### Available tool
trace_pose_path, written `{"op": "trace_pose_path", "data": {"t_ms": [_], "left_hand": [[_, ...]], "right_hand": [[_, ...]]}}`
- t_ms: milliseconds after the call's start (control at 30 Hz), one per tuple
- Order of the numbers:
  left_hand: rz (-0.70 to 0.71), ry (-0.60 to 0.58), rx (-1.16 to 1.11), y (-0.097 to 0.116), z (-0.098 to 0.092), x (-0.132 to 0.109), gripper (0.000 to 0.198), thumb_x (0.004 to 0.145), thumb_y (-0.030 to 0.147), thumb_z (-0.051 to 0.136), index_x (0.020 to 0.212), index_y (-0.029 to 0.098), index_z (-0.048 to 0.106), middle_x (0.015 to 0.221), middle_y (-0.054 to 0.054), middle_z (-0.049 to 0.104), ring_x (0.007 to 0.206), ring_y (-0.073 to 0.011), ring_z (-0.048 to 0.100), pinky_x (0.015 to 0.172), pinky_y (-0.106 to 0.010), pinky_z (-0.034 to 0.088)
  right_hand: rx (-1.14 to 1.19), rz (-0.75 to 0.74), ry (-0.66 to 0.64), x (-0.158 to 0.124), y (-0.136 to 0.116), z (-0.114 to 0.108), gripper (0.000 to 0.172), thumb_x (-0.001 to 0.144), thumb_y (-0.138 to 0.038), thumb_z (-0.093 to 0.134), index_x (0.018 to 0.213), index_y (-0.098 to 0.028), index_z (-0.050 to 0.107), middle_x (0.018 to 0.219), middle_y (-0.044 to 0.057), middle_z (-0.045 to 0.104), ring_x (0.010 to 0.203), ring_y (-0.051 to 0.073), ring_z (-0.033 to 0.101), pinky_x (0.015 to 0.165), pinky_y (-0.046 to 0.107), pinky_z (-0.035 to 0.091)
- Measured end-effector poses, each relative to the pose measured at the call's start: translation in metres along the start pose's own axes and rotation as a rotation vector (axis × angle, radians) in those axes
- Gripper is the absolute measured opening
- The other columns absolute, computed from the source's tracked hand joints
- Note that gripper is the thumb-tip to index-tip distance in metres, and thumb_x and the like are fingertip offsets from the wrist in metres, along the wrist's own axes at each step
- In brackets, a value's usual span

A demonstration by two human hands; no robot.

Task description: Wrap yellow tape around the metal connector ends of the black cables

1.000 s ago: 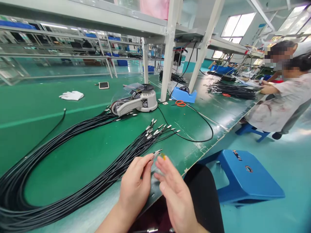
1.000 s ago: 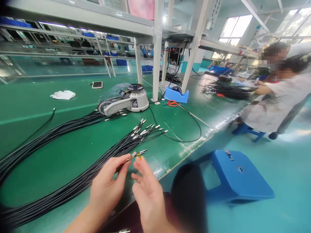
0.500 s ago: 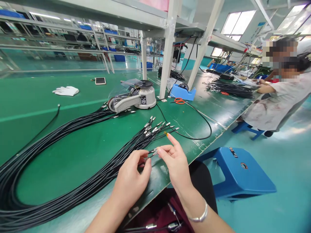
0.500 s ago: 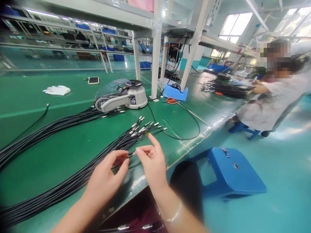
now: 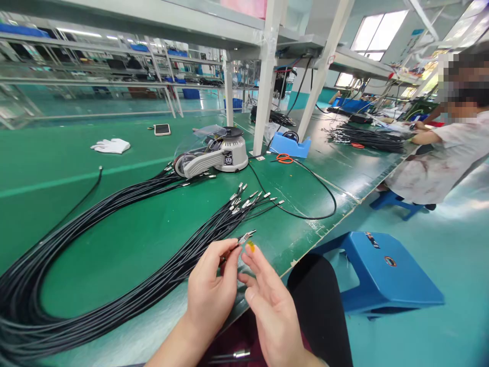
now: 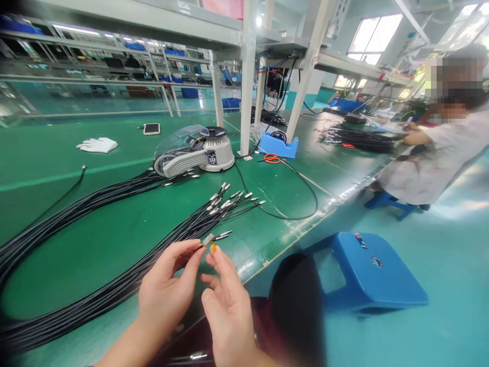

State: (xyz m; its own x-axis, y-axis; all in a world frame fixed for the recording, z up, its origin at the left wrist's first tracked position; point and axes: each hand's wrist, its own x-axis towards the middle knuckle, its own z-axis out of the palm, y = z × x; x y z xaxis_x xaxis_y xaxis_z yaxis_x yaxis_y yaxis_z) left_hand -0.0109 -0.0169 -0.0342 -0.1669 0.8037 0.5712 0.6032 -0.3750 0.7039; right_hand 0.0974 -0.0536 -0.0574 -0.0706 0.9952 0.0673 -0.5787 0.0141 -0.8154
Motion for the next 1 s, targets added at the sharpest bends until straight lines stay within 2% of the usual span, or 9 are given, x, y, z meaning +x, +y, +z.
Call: {"op": "trace_pose_path", "data": {"t_ms": [133,400,667,1000], "left_hand": [[0.052,-0.015,-0.028,-0.0001,-0.0019,-0.0015,0.014,0.085,0.010,0.055,0.088,0.022,0.062,0.084,0.001,0.065,0.073,-0.0080,0.063,0.066,-0.018,0.053],[0.190,0.021,0.039,0.0036,-0.0052,0.0006,0.021,0.084,0.007,0.051,0.089,0.022,0.065,0.087,-0.001,0.066,0.074,-0.0087,0.065,0.062,-0.018,0.056],[0.219,0.015,0.042,0.0063,-0.0072,0.0000,0.028,0.083,0.002,0.050,0.093,0.022,0.066,0.088,0.001,0.064,0.072,-0.0058,0.065,0.062,-0.013,0.054],[0.233,0.031,-0.005,0.0071,-0.0056,0.0007,0.029,0.081,-0.003,0.051,0.095,0.018,0.066,0.088,0.000,0.063,0.074,-0.0039,0.063,0.064,-0.010,0.053]], "right_hand": [[0.064,0.004,-0.034,0.0009,0.0003,0.0074,0.044,0.084,-0.021,0.061,0.126,-0.033,0.056,0.137,0.002,0.053,0.127,0.027,0.047,0.104,0.047,0.044],[0.085,0.004,-0.039,0.0000,0.0020,0.0118,0.044,0.086,-0.018,0.058,0.126,-0.034,0.055,0.141,0.000,0.048,0.130,0.024,0.043,0.107,0.042,0.042],[0.060,0.018,-0.032,-0.0017,0.0031,0.0095,0.045,0.086,-0.018,0.057,0.129,-0.031,0.053,0.143,0.001,0.045,0.129,0.025,0.045,0.109,0.043,0.040],[0.037,0.027,-0.053,0.0003,-0.0018,0.0095,0.045,0.087,-0.015,0.054,0.129,-0.031,0.053,0.144,0.001,0.044,0.133,0.025,0.039,0.108,0.041,0.041]]}}
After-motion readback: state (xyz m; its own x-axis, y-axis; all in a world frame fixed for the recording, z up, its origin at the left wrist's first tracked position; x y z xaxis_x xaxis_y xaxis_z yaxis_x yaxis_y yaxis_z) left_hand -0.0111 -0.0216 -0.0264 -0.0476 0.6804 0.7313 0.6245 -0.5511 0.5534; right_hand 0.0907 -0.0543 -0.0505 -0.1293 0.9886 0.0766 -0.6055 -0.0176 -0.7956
